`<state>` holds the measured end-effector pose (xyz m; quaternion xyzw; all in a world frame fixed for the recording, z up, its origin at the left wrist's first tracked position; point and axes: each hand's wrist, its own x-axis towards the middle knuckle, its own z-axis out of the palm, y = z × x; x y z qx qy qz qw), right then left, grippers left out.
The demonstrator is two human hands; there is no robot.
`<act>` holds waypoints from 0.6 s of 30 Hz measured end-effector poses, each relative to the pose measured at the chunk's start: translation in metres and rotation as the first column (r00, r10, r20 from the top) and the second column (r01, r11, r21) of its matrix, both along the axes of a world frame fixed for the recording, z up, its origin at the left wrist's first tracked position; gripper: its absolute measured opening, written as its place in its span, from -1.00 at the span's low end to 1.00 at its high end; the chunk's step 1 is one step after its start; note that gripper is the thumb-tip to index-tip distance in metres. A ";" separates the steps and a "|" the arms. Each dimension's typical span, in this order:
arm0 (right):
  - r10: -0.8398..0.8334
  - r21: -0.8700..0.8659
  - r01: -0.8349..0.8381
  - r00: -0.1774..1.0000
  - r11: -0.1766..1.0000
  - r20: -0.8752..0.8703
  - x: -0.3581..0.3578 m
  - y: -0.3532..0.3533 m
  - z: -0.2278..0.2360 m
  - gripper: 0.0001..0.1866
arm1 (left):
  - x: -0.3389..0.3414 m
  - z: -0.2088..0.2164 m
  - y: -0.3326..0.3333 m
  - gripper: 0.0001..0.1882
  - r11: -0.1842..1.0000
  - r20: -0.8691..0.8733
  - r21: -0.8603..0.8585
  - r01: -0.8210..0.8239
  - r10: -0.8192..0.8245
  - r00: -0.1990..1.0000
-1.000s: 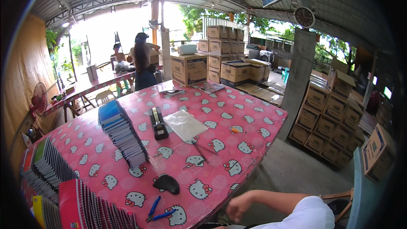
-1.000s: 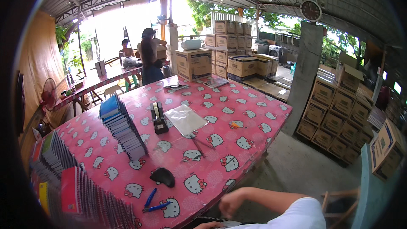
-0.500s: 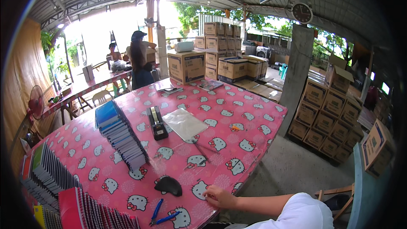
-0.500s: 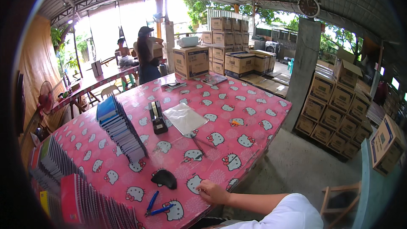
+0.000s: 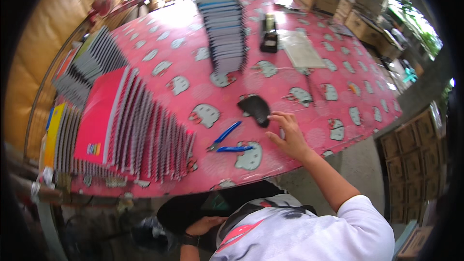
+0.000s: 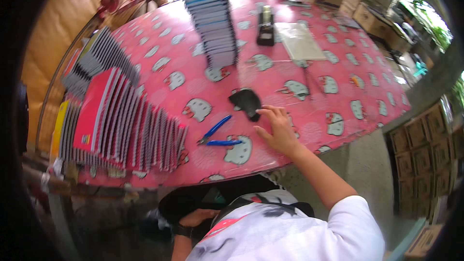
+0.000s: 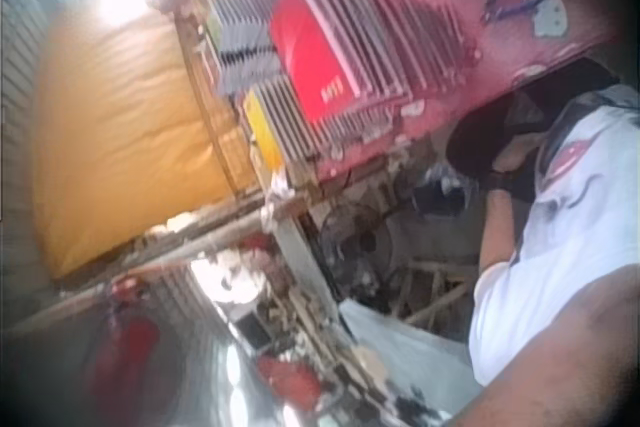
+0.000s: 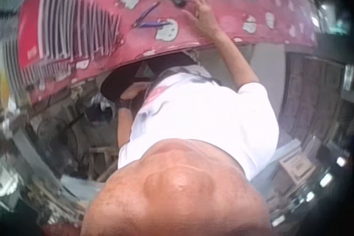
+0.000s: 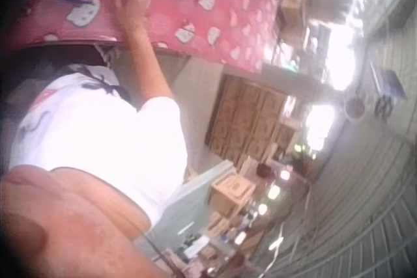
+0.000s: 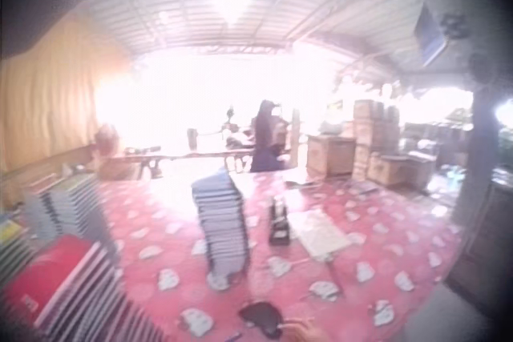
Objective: The person uses pliers to trim the excess ends of the spiral binding on stacks of notebooks. They work through multiple stacks of pink and yellow notebooks, cutting the wire and placing the trimmed pieces into a mesh bag.
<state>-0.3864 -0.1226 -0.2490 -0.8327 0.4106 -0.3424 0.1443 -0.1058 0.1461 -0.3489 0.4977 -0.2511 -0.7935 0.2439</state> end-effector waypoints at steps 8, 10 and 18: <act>0.306 0.023 -0.305 0.947 0.952 -0.096 0.056 0.017 0.016 -0.22 | 0.072 0.081 0.025 -0.80 0.546 0.236 -0.687 -0.480 0.792 0.563; 0.380 -0.040 -0.400 0.895 0.916 -0.234 0.082 0.014 0.016 -0.17 | 0.068 0.083 0.006 -0.49 0.298 0.219 -0.858 -0.418 0.949 0.229; 0.611 0.257 -0.555 0.690 0.791 -0.389 0.088 -0.028 0.021 -0.26 | 0.034 0.060 -0.085 0.20 0.296 0.235 -0.924 -0.242 0.939 0.250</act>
